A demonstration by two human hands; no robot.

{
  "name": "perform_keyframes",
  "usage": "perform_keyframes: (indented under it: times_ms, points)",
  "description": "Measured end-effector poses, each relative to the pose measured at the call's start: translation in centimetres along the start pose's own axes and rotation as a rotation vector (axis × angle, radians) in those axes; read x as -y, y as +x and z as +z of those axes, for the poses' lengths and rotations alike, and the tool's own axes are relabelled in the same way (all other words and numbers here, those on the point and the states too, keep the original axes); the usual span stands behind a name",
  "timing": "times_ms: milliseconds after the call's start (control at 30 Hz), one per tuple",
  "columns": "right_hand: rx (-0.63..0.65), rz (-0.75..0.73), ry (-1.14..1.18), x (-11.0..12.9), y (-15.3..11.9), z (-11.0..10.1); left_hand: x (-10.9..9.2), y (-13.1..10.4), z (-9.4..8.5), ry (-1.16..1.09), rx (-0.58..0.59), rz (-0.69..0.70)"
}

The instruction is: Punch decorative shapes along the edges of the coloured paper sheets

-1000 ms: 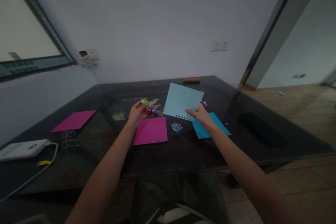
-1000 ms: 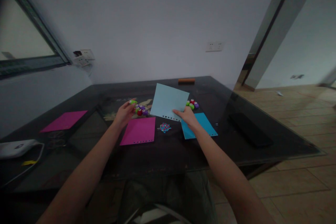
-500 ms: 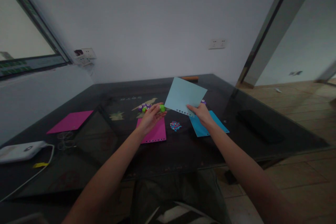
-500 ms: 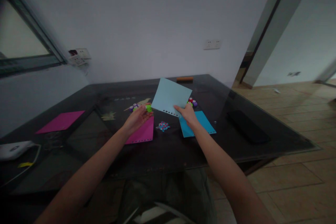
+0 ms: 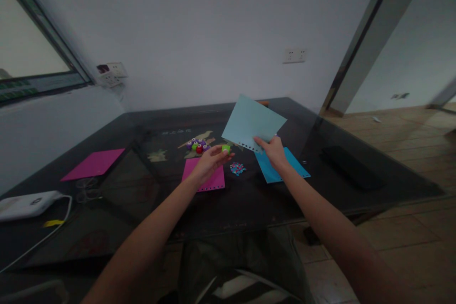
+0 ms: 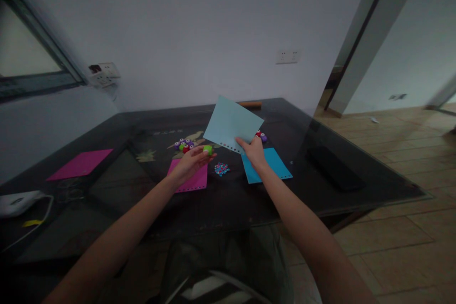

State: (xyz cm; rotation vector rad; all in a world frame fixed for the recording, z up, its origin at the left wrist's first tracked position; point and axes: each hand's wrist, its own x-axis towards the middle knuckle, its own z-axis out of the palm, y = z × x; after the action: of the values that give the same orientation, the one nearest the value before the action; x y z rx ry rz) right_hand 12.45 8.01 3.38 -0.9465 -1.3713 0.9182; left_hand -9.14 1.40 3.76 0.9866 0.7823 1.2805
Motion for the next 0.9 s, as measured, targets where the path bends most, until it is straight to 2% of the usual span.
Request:
perform_keyframes:
  times_ms: [200, 500, 667, 900]
  points:
    - [0.004, -0.043, -0.013, -0.1, -0.1, 0.4, -0.2, -0.8, 1.3, 0.029, 0.060, 0.015]
    - [0.044, -0.064, 0.004, -0.2, -0.2, 0.5, -0.4, -0.9, 1.5, 0.043, 0.052, 0.028]
    - [0.060, -0.044, -0.016, 0.2, -0.3, 0.5, -0.4, -0.8, 1.4, 0.053, 0.047, 0.036]
    - [0.059, -0.086, -0.067, 1.1, -0.7, 0.6, -0.4, -0.9, 1.6, 0.080, 0.029, 0.036]
